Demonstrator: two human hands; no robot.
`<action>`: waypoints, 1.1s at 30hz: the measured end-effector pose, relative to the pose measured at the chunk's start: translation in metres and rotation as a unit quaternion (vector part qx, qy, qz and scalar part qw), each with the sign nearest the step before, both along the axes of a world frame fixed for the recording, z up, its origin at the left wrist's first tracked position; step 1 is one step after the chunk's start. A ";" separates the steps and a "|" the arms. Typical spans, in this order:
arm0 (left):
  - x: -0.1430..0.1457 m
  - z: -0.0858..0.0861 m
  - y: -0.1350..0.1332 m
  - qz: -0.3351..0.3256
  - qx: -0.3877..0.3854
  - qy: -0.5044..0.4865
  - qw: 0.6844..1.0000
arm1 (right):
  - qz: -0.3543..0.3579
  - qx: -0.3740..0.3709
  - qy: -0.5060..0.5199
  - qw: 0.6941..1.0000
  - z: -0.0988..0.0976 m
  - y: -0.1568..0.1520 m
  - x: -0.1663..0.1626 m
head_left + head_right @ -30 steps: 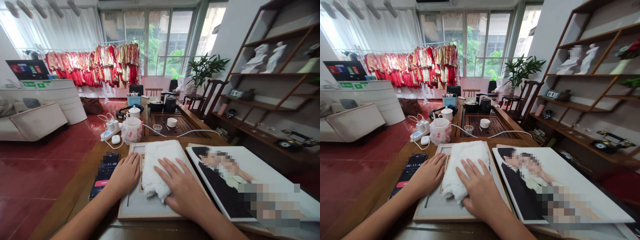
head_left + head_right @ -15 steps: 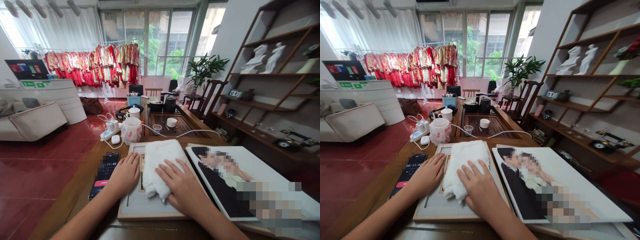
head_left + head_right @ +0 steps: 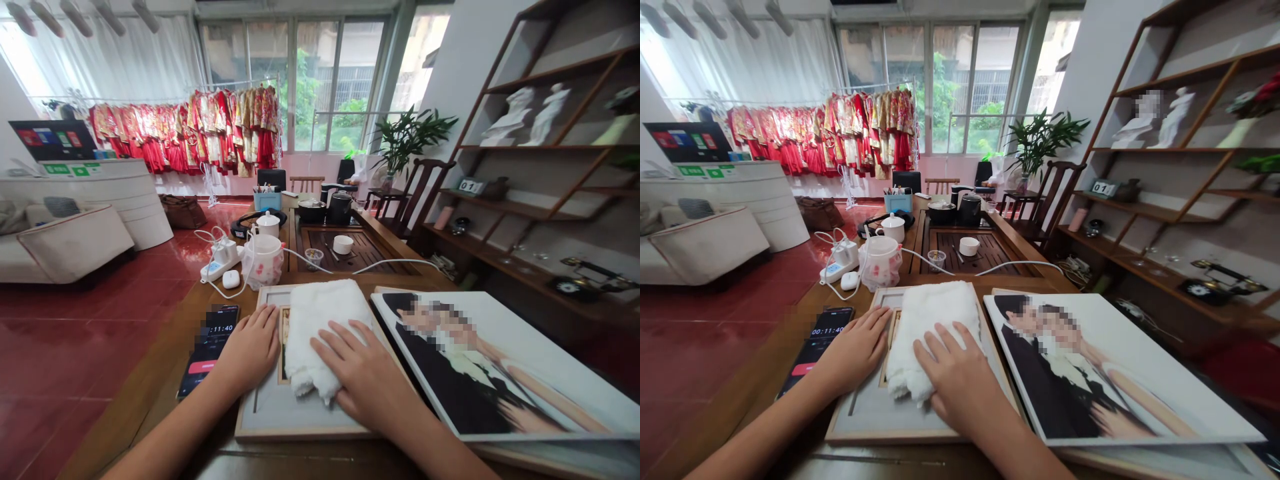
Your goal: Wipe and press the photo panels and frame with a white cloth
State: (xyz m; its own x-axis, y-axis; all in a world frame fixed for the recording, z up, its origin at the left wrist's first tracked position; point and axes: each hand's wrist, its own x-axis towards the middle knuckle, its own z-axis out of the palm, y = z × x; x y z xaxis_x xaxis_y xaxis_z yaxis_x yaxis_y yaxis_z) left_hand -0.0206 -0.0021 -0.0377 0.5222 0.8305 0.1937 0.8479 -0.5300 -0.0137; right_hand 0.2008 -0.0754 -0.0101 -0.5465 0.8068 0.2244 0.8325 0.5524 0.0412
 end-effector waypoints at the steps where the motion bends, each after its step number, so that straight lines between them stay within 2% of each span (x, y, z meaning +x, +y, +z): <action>1: 0.000 0.000 0.000 -0.001 0.000 -0.001 1.000 | 0.021 -0.004 -0.001 1.000 0.001 0.000 0.000; 4: -0.001 0.000 0.000 -0.004 0.004 -0.002 1.000 | 0.054 -0.013 0.000 0.998 0.002 0.000 0.001; 9: -0.001 -0.001 -0.001 -0.001 0.005 -0.003 1.000 | -0.033 0.012 0.006 0.999 0.000 0.002 0.003; 11: 0.000 -0.002 0.000 -0.002 0.003 -0.004 1.000 | -0.044 0.021 -0.002 0.999 -0.001 0.002 0.003; 17: 0.001 0.000 0.000 -0.001 -0.001 -0.007 1.000 | 0.005 0.013 -0.023 1.000 -0.001 0.000 0.000; 33: -0.001 0.000 0.000 -0.005 0.002 -0.007 1.000 | -0.004 -0.007 -0.011 1.000 0.003 -0.001 -0.002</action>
